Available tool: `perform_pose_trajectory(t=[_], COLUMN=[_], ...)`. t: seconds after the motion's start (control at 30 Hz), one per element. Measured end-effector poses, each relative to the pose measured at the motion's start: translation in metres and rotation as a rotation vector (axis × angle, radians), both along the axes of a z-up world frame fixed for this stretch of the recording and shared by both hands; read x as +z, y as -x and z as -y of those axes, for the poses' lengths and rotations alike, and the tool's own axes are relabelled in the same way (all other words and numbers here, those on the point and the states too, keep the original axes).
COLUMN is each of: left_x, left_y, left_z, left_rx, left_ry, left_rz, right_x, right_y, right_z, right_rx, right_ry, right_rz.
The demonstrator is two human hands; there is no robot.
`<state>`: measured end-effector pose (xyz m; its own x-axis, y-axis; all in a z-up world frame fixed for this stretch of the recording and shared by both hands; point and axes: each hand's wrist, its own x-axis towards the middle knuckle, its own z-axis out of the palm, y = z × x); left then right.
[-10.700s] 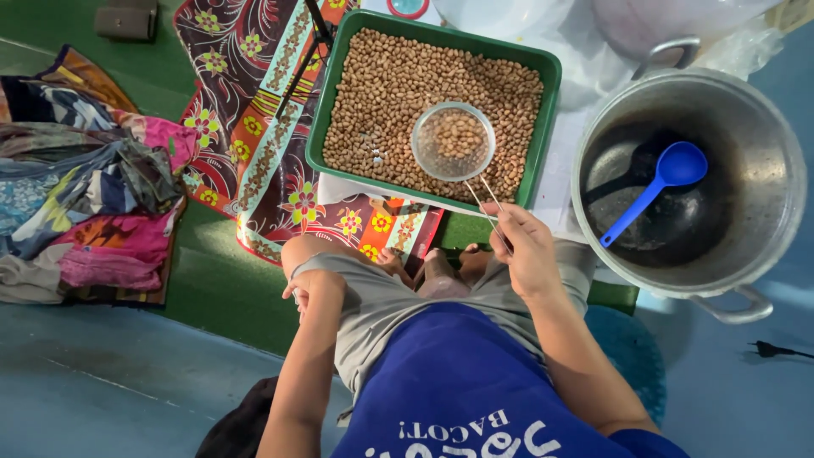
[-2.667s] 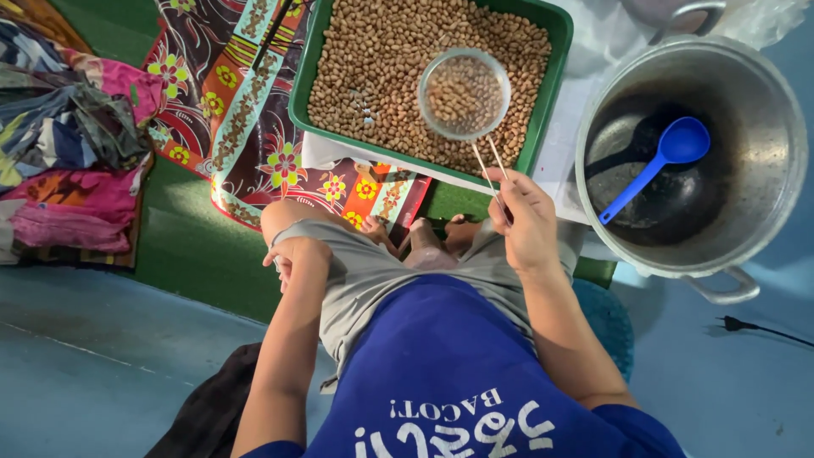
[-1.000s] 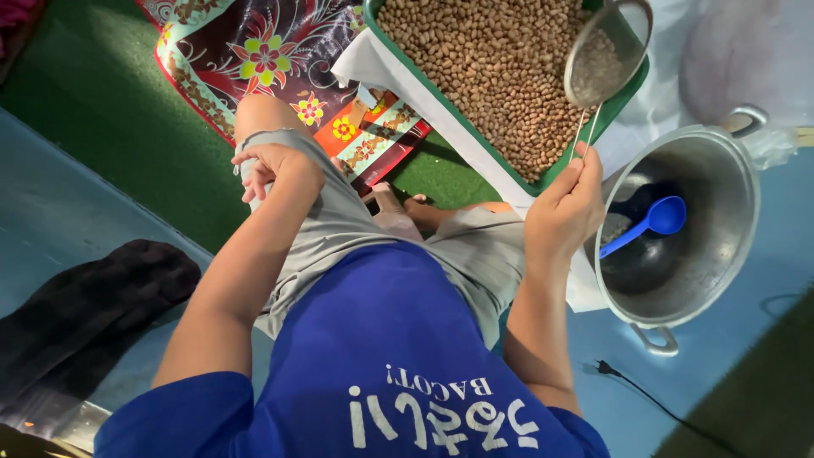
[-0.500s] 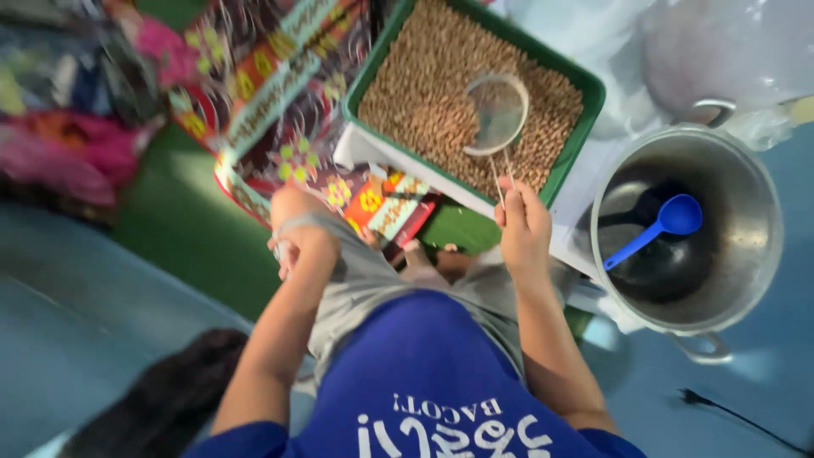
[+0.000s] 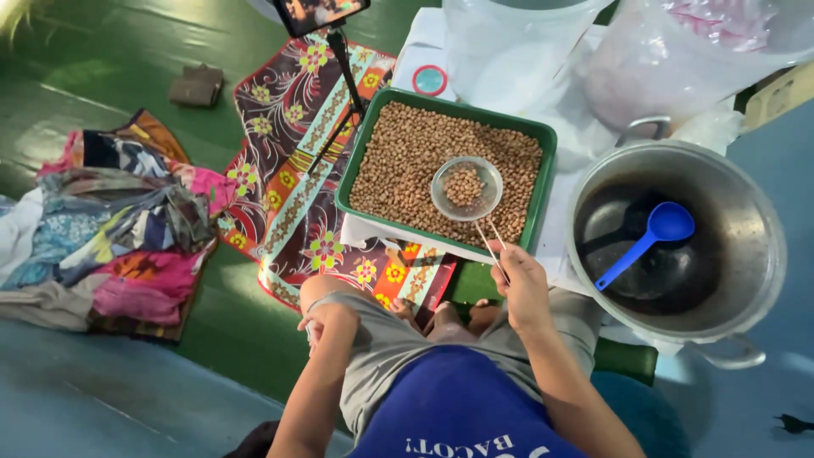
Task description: A person is sitting on the floor, using a small hand-held sieve to sift through and sort peanuts in a green plastic tray.
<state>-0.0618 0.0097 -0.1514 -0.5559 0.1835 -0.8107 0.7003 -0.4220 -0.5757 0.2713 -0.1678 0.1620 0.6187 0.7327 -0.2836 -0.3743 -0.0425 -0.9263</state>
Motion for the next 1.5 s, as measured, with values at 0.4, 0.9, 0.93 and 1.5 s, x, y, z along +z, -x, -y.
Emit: perform_pose_trajectory(t=[0.4, 0.9, 0.93, 1.5], left_x=[0.022, 0.046, 0.093, 0.319], left_y=[-0.014, 0.017, 0.017, -0.173], left_z=[-0.021, -0.040, -0.028, -0.030], left_rx=[0.234, -0.098, -0.088, -0.486], left_ry=[-0.251, -0.238, -0.332, -1.018], left_rz=[0.145, 0.496, 0.664, 1.884], right_x=[-0.010, -0.018, -0.023, -0.028], right_y=[-0.002, 0.007, 0.007, 0.003], right_z=[0.006, 0.015, 0.018, 0.044], right_rx=[0.056, 0.357, 0.373, 0.245], right_ry=[-0.066, -0.031, -0.015, -0.040], right_rz=[-0.082, -0.182, -0.189, -0.039])
